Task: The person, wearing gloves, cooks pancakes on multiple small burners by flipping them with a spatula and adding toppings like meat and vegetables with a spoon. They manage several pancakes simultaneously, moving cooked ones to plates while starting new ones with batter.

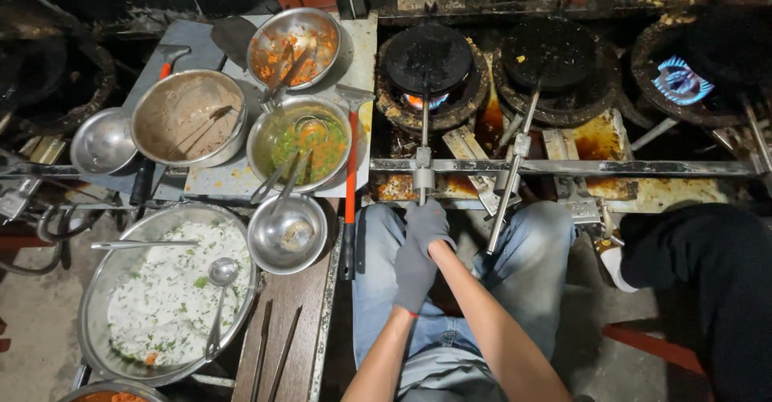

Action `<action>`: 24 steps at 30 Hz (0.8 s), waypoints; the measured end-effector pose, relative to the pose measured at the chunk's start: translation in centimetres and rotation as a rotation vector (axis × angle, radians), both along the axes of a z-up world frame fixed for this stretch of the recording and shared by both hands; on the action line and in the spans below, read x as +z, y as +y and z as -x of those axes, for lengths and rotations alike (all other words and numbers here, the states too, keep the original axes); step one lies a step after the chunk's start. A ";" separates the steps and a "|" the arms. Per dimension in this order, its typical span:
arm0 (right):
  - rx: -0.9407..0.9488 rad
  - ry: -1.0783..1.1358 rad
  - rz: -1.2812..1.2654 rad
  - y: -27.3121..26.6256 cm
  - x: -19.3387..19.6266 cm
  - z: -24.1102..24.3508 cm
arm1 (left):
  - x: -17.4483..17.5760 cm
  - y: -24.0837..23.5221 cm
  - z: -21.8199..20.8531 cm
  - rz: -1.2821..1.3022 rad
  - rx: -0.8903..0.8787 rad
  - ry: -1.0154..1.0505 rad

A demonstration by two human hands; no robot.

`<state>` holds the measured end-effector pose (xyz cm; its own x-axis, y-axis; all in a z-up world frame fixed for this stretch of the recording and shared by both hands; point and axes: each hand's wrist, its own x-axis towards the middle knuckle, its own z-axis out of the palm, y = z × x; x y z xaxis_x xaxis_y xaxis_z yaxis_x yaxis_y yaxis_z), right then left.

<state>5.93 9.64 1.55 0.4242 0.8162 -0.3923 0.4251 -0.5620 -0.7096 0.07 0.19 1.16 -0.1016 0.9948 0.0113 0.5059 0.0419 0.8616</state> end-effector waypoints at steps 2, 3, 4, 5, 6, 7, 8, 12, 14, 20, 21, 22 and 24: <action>-0.003 0.014 0.014 -0.2 0.1 -0.1 | 0.0 -0.2 -0.1 0.007 0.006 0.006; -0.003 0.006 0.002 -0.1 0.2 -0.1 | 0.1 -0.1 -0.2 0.018 0.011 0.012; -0.004 -0.003 -0.010 0.0 0.4 -0.1 | 0.2 0.0 -0.1 0.030 0.015 0.018; -0.006 -0.011 -0.020 -0.1 0.6 -0.1 | 0.4 -0.1 -0.1 0.012 0.013 -0.001; -0.014 0.040 -0.017 -0.3 0.8 0.0 | 0.5 -0.1 -0.1 -0.005 0.011 -0.021; -0.022 0.089 -0.013 -0.4 1.0 -0.1 | 0.5 -0.2 0.0 -0.021 0.010 -0.042; -0.029 0.138 -0.010 -0.5 1.2 0.0 | 0.5 -0.3 0.0 -0.021 0.007 -0.035; 0.001 0.035 0.025 -0.2 1.8 -0.1 | 0.6 0.0 -0.2 0.031 0.018 -0.021; -0.019 0.095 0.045 -0.4 2.1 -0.1 | 0.8 -0.1 -0.2 0.049 0.026 -0.020; -0.033 0.103 0.057 -0.7 2.8 0.1 | 1.5 -0.5 -0.1 -0.043 0.012 -0.089; -0.029 0.133 0.026 -0.5 2.8 0.2 | 1.6 -0.5 -0.1 -0.037 0.018 -0.096; -0.025 0.163 -0.006 -0.7 2.7 0.1 | 1.7 -0.4 -0.1 -0.031 0.024 -0.102; -0.017 0.194 -0.043 -0.5 2.6 -0.1 | 1.3 -0.1 -0.1 0.020 0.028 -0.066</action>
<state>5.98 9.10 4.13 0.3577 0.8274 -0.4330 0.2686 -0.5352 -0.8009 0.21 0.06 2.46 -0.1292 0.9915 -0.0162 0.4460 0.0727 0.8921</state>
